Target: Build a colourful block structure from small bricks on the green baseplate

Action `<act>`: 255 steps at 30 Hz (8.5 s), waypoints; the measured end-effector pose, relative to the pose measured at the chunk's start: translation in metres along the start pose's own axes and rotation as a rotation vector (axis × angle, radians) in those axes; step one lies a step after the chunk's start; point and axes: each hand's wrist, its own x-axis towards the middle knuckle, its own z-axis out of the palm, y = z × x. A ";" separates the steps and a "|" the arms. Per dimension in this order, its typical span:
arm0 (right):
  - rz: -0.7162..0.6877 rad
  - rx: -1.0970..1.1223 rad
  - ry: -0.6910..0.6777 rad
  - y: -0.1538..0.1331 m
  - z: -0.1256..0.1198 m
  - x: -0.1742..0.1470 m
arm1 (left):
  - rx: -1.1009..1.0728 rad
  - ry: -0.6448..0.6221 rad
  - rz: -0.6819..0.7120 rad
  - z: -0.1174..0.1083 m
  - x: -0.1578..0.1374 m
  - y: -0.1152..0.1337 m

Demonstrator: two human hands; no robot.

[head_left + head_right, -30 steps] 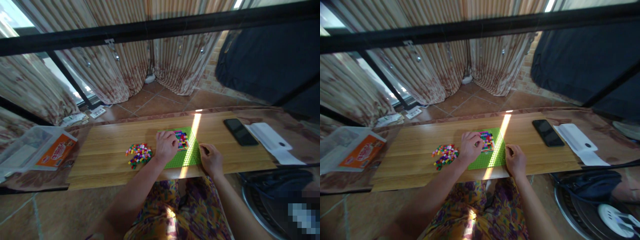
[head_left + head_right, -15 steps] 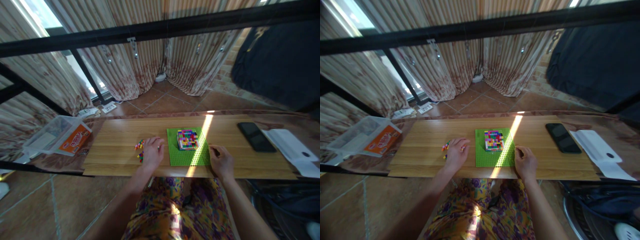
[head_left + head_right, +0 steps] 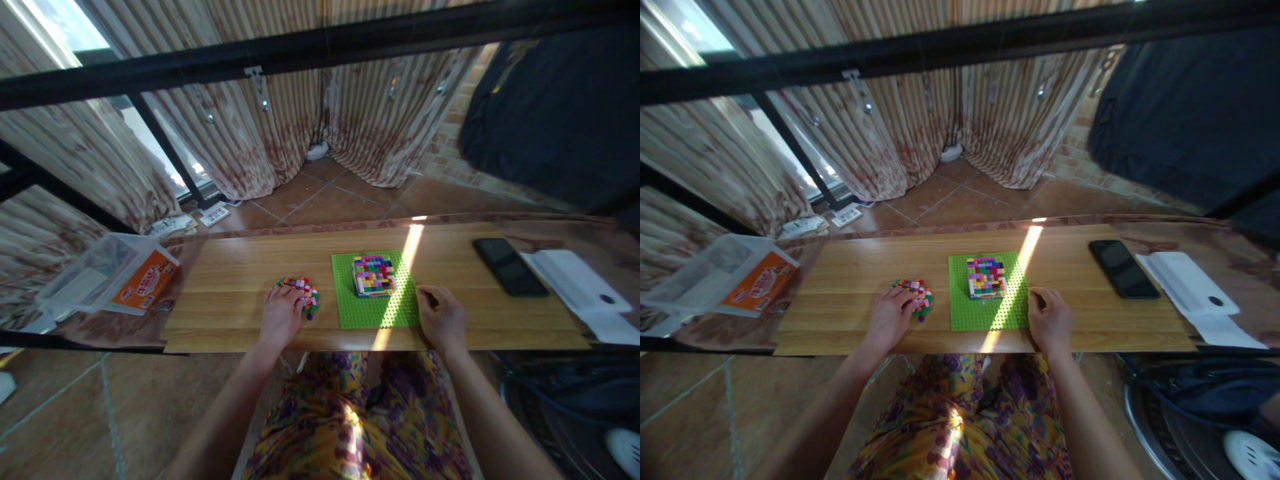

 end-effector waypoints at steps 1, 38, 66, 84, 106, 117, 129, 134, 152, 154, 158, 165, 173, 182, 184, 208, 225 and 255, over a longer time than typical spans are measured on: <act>-0.002 0.000 -0.001 0.000 0.000 0.000 | 0.007 -0.004 -0.004 0.000 0.001 0.000; 0.003 0.010 0.005 -0.001 0.000 0.000 | -0.437 0.055 -0.233 -0.010 0.007 0.005; 0.014 0.035 -0.010 -0.003 0.000 0.000 | -0.218 -0.005 -0.244 -0.011 0.015 0.010; 0.029 0.084 -0.005 -0.008 0.002 0.001 | -0.614 0.090 0.291 -0.012 0.064 0.092; 0.043 0.112 -0.005 -0.012 0.001 0.002 | -0.285 0.105 0.360 0.018 0.091 0.120; 0.045 0.117 -0.008 -0.012 0.000 0.003 | -0.192 0.028 0.393 0.009 0.093 0.122; 0.053 0.115 -0.023 -0.012 -0.001 0.003 | -0.182 0.062 0.381 0.013 0.089 0.123; 0.054 0.118 -0.021 -0.011 0.000 0.002 | -0.212 0.098 0.319 0.018 0.088 0.120; 0.035 0.098 -0.005 -0.009 0.001 0.001 | -0.185 0.143 0.482 0.024 0.065 0.112; 0.028 0.102 -0.007 -0.009 0.001 0.001 | -0.244 0.155 0.446 0.024 0.064 0.107; 0.033 0.089 -0.006 -0.008 0.001 0.001 | -0.289 0.243 0.246 0.018 0.071 0.075; 0.018 0.094 -0.008 -0.006 0.002 0.001 | -0.044 0.056 0.021 0.006 0.087 0.015; 0.027 0.091 -0.005 -0.008 0.001 0.001 | -0.014 -0.009 0.076 0.017 0.085 0.025; 0.025 0.099 -0.001 -0.008 0.002 0.002 | -0.420 0.081 0.082 0.003 0.076 0.062; 0.031 0.099 -0.009 -0.008 0.001 0.002 | -0.478 0.085 0.126 -0.001 0.075 0.079; 0.050 0.126 -0.012 -0.009 0.002 0.003 | -0.168 0.095 0.492 0.024 0.090 0.124; 0.061 0.096 -0.019 -0.011 0.001 0.002 | -0.093 0.181 0.486 0.026 0.081 0.119; 0.075 0.160 -0.010 0.000 -0.002 0.001 | -0.196 0.425 -0.010 -0.003 0.023 -0.018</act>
